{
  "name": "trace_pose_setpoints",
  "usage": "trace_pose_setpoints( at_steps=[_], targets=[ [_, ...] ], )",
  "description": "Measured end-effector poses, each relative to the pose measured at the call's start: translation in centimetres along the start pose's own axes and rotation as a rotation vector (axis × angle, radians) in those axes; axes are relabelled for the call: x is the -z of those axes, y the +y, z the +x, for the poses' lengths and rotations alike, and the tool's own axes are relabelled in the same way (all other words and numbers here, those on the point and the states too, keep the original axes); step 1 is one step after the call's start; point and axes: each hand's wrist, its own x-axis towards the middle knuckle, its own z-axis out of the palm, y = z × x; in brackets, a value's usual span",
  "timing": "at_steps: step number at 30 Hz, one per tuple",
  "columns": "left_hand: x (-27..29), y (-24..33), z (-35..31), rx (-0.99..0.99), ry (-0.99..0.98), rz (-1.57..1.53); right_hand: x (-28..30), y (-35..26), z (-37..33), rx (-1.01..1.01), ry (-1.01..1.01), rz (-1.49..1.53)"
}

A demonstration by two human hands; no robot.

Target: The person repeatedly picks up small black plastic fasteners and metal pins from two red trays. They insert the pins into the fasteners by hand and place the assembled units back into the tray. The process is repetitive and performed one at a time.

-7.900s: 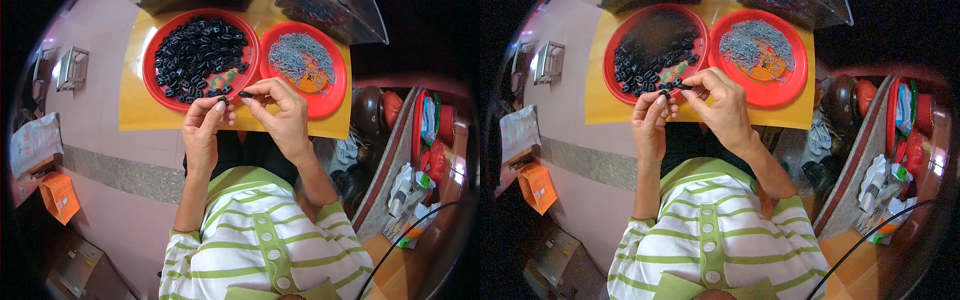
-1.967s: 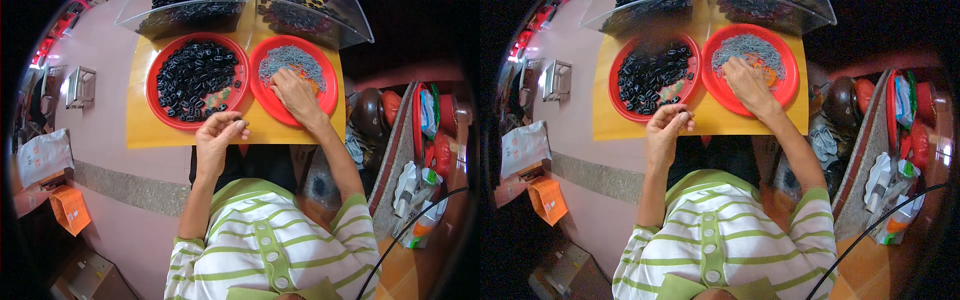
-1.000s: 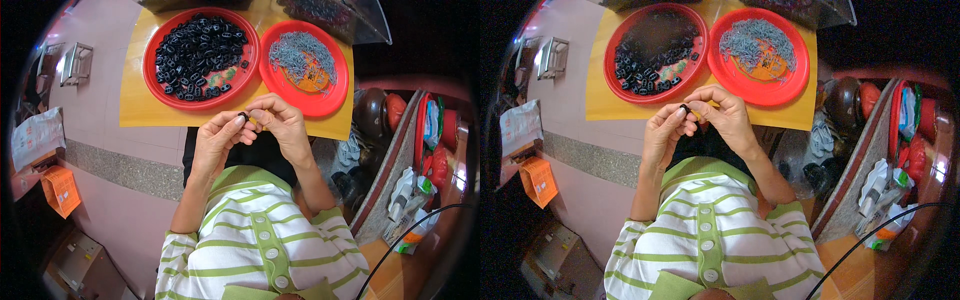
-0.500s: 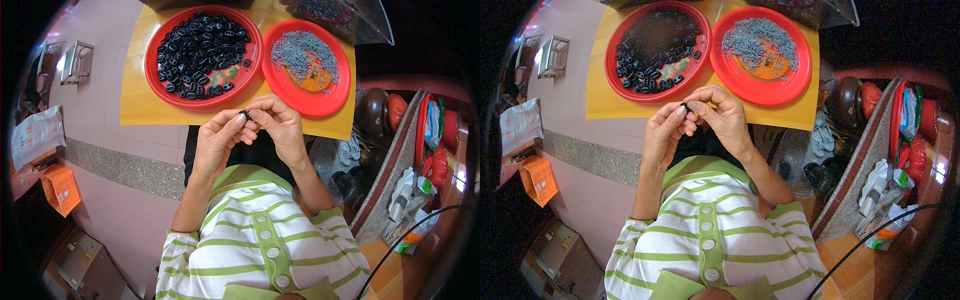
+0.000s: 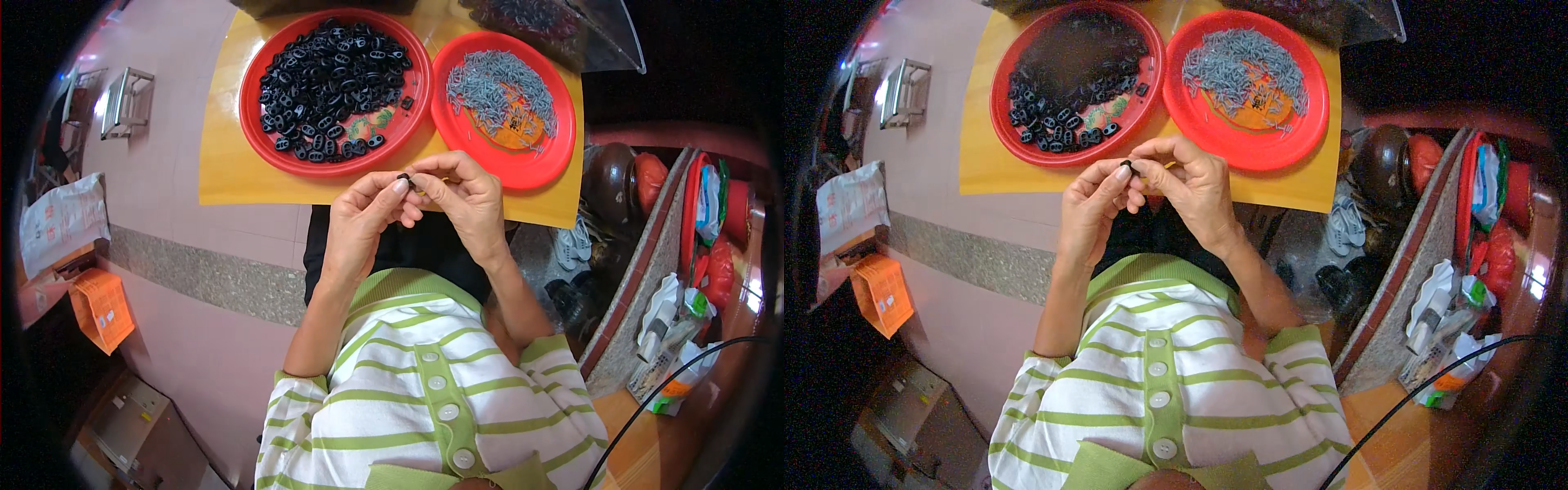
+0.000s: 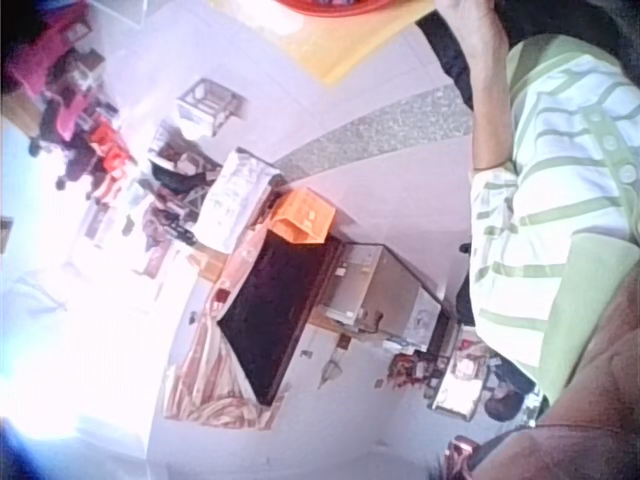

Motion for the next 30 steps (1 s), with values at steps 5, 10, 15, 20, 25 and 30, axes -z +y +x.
trace_pose_setpoints(
  at_steps=[5,10,15,20,25,30],
  targets=[
    [-0.1,0.1,0.0,-0.056,0.053,0.014,0.7,-0.5,1.2,0.302,-0.059,-0.448],
    [0.1,0.2,0.0,-0.081,0.066,0.066,0.3,-1.4,1.4,0.306,-0.074,-0.593],
    [0.4,0.5,0.0,-0.079,0.054,0.144,0.5,-1.0,1.6,0.353,-0.119,-0.645],
    [0.6,0.6,0.0,-0.079,0.041,0.194,0.2,-0.9,1.4,0.389,-0.125,-0.683],
    [0.2,0.5,-0.1,-0.111,0.055,0.191,-0.3,-0.9,1.4,0.376,-0.113,-0.644],
    [0.8,0.9,0.1,-0.087,0.022,0.150,0.0,-1.4,2.8,0.293,-0.224,-0.567]
  ],
)
